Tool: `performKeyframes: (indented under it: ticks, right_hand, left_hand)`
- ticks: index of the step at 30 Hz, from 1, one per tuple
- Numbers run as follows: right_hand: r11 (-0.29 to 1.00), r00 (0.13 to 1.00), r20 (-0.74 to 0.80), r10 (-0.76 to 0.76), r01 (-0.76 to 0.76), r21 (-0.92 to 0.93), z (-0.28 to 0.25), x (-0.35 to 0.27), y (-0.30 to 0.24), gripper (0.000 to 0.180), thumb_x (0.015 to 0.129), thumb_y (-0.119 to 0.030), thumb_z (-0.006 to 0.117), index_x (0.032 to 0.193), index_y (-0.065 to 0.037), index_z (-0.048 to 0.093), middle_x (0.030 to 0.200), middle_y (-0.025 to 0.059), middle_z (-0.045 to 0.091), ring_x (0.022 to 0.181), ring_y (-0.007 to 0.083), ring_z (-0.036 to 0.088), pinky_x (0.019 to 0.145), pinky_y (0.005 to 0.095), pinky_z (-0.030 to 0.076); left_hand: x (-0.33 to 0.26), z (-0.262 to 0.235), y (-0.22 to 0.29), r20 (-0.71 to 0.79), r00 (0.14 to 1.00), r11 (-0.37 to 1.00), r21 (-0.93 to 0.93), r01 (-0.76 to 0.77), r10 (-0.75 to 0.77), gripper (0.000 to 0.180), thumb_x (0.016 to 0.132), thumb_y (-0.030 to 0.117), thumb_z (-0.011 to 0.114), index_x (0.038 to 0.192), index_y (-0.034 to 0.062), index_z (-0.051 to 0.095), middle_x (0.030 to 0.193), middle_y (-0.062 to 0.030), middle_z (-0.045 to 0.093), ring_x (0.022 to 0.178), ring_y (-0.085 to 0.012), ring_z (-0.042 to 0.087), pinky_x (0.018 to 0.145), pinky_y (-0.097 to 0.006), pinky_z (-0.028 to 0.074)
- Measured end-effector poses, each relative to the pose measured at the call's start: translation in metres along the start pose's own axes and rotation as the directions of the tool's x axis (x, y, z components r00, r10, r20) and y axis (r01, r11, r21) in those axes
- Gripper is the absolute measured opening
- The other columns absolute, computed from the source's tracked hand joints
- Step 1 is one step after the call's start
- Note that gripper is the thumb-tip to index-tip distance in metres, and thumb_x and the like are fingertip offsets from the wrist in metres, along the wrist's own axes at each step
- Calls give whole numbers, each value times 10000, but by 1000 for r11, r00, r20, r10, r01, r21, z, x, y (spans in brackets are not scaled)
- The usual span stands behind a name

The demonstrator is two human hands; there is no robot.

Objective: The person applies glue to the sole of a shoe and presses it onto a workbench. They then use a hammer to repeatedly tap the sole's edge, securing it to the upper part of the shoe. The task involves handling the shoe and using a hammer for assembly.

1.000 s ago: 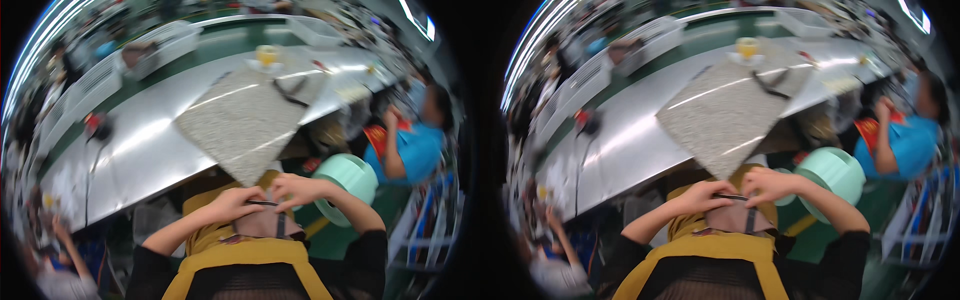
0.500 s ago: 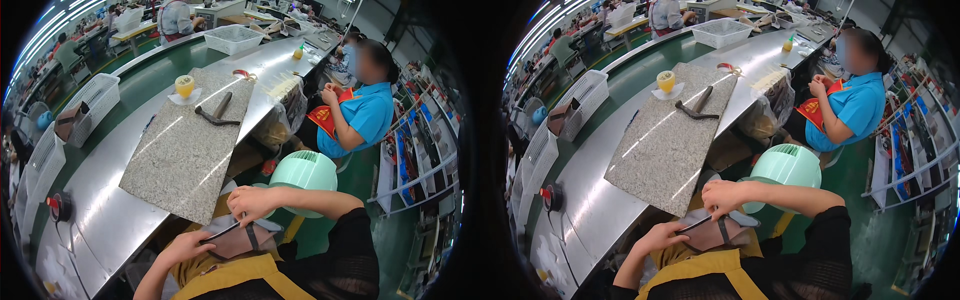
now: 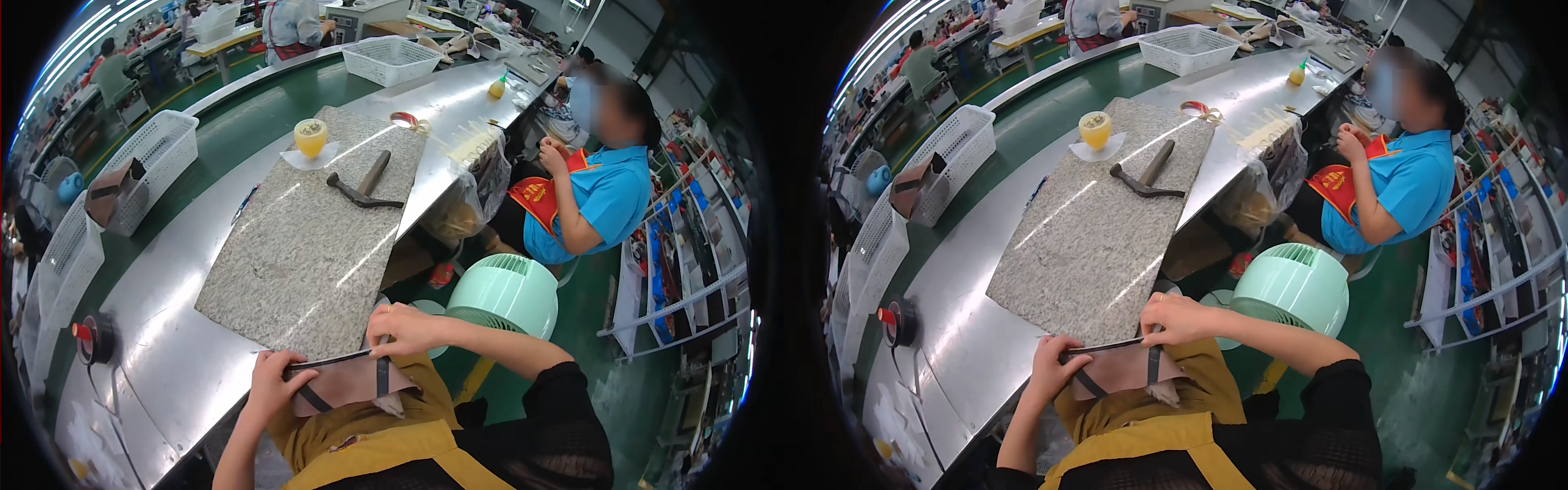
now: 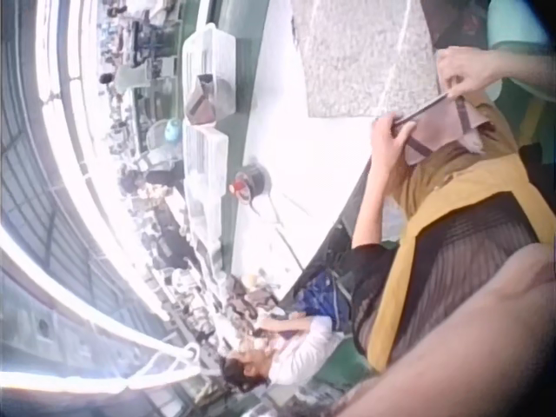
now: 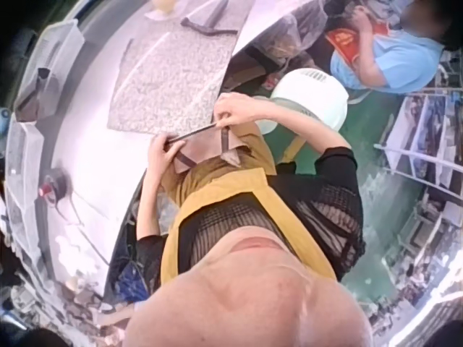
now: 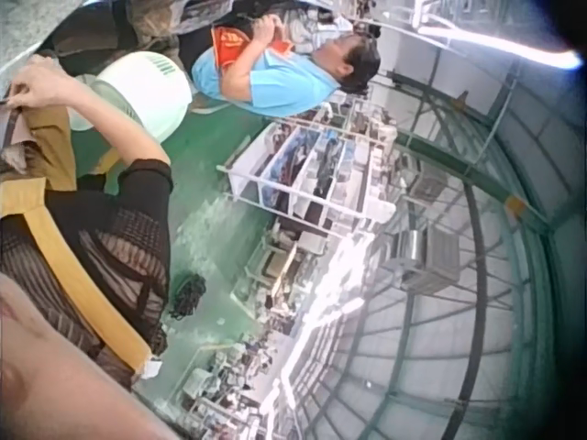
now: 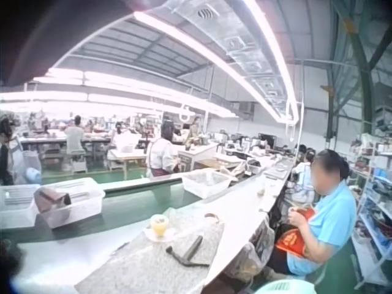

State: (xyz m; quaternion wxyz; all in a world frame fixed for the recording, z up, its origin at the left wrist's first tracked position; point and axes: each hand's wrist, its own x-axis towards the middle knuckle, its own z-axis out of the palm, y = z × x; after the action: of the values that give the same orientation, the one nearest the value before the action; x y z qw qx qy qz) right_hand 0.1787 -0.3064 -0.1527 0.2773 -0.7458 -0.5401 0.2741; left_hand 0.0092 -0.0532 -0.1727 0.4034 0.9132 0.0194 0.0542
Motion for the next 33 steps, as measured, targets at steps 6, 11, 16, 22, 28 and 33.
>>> performKeyframes:
  ticks: [6,11,16,22,28,33]
  right_hand:
    - [999,987,-157,29,-35,-32,4,-1,1,153,819,-263,654,830,-112,632,894,15,628,1009,243,537,855,403,406]
    - [987,986,-164,-40,13,-163,2,5,-24,128,840,-243,630,869,-120,613,925,17,615,1034,226,525,927,407,365]
    - [984,988,-113,-108,90,-153,-1,2,-13,149,857,-281,612,841,-133,623,890,22,614,1039,222,531,1056,480,281]
    - [986,986,72,-148,152,-63,0,10,-13,206,884,-335,613,927,-138,649,888,-2,622,989,204,554,1100,529,218]
    - [997,999,29,-33,35,-74,-10,12,-23,156,807,-292,647,840,-142,674,859,7,652,923,223,564,982,406,325]
    - [979,996,-81,30,-46,-197,-19,19,-27,93,753,-183,690,780,-101,655,800,10,626,870,220,542,874,373,374]
  left_hand:
    - [-5,2,35,-194,955,929,340,-147,222,283,751,215,742,968,67,638,937,-78,611,893,-265,568,801,-393,438]
    - [23,22,53,-26,969,969,35,-243,244,251,826,215,671,1026,67,633,944,-97,603,900,-294,587,757,-389,474]
    - [33,26,49,240,967,992,-109,-62,87,233,884,259,616,1010,64,637,850,-123,637,773,-330,630,651,-403,492]
    - [27,5,53,441,886,921,-269,281,-141,251,899,235,599,998,11,653,894,-166,668,810,-309,655,715,-347,500]
    - [25,14,38,356,935,919,-366,148,-8,218,918,179,576,976,-25,625,882,-154,630,828,-262,605,740,-325,464]
    - [36,24,41,172,985,978,-205,50,-15,162,878,178,612,970,44,620,860,-119,590,801,-277,597,696,-344,473]
